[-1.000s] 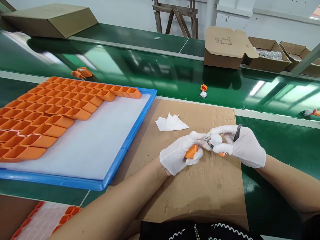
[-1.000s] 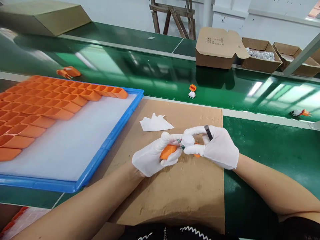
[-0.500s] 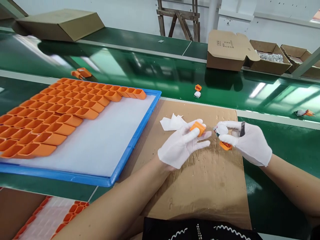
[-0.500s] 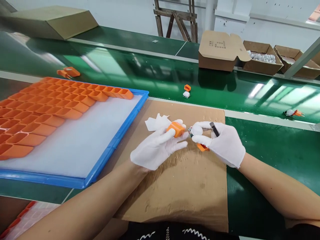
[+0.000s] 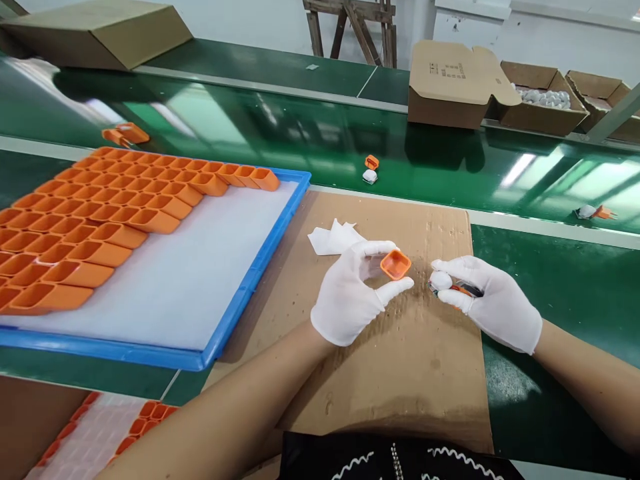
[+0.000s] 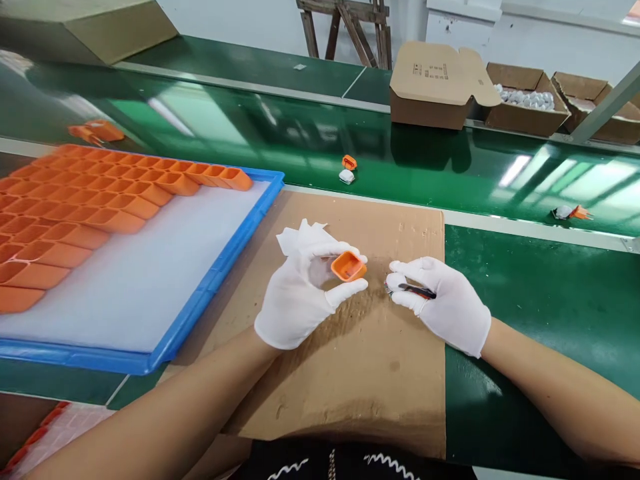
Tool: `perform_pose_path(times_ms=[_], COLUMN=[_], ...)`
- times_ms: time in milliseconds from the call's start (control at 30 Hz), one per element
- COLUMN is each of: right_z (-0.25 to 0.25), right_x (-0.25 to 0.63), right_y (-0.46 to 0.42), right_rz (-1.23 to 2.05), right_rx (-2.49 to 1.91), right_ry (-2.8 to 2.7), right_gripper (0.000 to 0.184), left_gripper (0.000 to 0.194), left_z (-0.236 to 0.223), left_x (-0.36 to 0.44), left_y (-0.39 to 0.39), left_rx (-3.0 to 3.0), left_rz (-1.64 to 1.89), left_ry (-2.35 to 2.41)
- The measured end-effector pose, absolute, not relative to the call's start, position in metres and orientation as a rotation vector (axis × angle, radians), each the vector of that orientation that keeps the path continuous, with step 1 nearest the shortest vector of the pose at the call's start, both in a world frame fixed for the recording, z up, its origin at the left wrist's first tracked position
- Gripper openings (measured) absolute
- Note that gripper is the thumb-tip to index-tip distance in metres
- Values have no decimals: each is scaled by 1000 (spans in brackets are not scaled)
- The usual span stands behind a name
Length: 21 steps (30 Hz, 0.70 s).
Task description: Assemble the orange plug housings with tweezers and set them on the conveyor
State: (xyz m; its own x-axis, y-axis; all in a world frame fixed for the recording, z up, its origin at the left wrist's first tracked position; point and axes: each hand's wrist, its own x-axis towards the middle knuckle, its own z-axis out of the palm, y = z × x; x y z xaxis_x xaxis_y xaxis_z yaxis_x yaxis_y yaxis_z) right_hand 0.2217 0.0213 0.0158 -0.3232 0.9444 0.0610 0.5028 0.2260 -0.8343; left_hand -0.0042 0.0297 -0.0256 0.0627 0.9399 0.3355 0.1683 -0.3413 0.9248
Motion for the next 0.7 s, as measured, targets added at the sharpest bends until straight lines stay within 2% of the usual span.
perform_pose_path(times_ms=[100,233,333,467,700], right_z=[11,3,-2,-4,0], right_x=[222,218,212,206,202], right_y=[19,16,15,13,8], right_rz=[940,1013,1049,1013,948], right_rx=[-1222,-1011,-880,-733,-805], right_ry=[-1940,-1801,-1758,-1739,-1703], right_gripper=[34,36,45,58,62], left_gripper=[41,40,36,48,68], left_z=[-27,-29,-30,-31,-22], left_x=[-5,-4,-2,2,-1], left_y=[30,30,27,19,3], left_rx=[1858,2030,2056,2103,1863], left_rz=[1441,1571,1497,1230,1023], left_ry=[1144,1201,1162,1152,972])
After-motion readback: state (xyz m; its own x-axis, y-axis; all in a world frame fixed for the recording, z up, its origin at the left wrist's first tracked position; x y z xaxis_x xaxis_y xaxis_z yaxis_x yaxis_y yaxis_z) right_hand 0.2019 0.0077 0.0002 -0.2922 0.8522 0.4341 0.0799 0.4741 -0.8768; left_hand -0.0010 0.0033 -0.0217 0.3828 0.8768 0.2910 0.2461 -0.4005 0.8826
